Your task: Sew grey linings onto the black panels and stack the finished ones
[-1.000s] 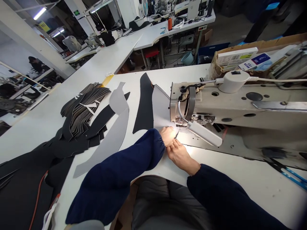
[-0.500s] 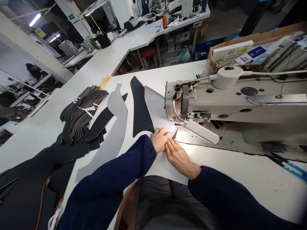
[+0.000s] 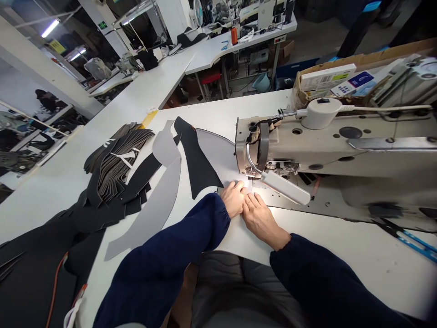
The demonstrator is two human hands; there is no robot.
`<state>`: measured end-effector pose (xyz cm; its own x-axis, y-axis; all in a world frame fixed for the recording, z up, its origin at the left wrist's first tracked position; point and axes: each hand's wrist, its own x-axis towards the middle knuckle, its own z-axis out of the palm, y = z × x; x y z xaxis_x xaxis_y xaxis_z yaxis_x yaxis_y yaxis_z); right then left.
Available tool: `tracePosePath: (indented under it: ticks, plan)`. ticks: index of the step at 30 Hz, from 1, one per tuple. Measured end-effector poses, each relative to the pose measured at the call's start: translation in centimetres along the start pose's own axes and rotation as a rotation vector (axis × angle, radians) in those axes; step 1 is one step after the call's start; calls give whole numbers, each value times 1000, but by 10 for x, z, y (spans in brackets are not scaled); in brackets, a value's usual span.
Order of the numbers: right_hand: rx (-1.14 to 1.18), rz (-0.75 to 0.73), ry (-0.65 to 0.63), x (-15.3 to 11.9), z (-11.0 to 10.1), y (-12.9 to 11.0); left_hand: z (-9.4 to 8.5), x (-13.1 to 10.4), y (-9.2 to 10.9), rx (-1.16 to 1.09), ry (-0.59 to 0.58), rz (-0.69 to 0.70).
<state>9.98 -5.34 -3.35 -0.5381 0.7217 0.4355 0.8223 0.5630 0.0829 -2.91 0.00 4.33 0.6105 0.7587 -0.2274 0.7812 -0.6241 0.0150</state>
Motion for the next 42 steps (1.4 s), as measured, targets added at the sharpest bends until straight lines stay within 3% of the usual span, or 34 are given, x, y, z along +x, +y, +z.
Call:
tracePosePath:
  ticks: [6, 15, 23, 34, 42]
  plan:
    - [135, 25, 6, -6, -5, 11, 8, 2, 6, 6, 54, -36]
    - [216, 120, 196, -18, -17, 27, 29, -2, 15, 128, 141, -11]
    - [126, 120, 31, -12, -11, 29, 28, 0, 16, 75, 121, -79]
    - [142, 143, 39, -14, -13, 29, 22, 33, 8, -46, 142, -209]
    - [155, 115, 57, -17, -10, 33, 20, 44, 10, -101, 201, -221]
